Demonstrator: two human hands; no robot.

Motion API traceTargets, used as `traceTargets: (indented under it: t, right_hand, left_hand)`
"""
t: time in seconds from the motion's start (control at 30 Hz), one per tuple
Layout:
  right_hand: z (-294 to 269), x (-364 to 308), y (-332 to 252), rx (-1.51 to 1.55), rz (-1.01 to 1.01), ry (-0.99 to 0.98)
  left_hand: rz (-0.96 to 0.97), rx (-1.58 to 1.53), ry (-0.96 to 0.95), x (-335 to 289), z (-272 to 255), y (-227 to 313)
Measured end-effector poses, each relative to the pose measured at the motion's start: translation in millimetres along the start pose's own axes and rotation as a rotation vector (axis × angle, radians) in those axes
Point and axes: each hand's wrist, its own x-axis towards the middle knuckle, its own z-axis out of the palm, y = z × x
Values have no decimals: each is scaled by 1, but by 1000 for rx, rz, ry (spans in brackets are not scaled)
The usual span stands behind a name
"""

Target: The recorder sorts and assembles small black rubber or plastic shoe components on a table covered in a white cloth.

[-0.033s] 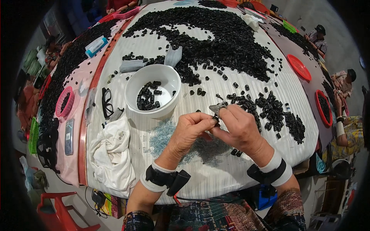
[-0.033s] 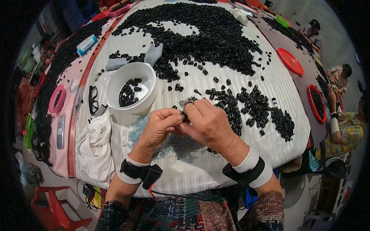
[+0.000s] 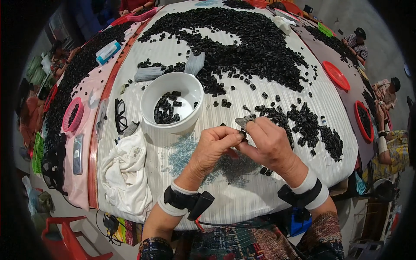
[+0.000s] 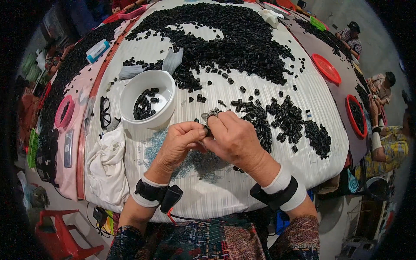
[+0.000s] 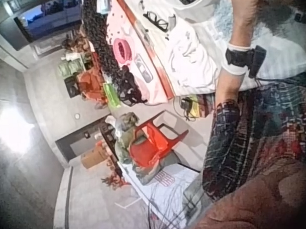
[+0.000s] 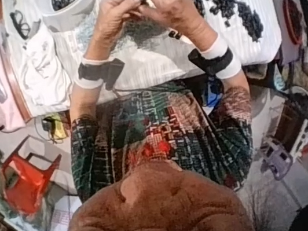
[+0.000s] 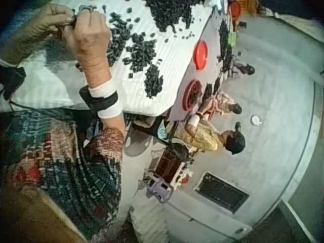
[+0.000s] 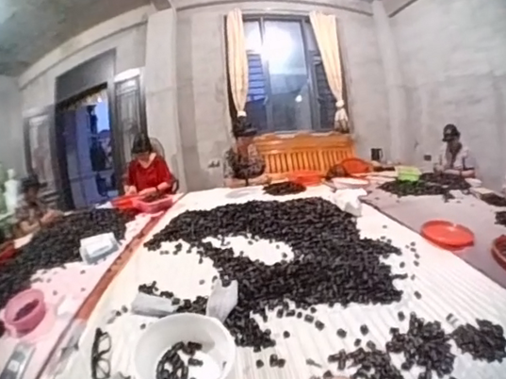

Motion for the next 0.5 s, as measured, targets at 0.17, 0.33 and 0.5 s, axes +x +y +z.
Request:
traceTargets:
  t: [0.17, 0.33, 0.5]
  right_hand:
    - [0, -3, 1, -12, -49, -31]
    - [-2, -4, 3, 33, -39, -40]
    - [-20, -2, 15, 165, 54, -30]
  left_hand:
    - [-3, 0, 7, 1, -1, -2]
    - [11, 73, -24, 0, -1, 2]
    - [21, 26, -6, -2, 3, 4]
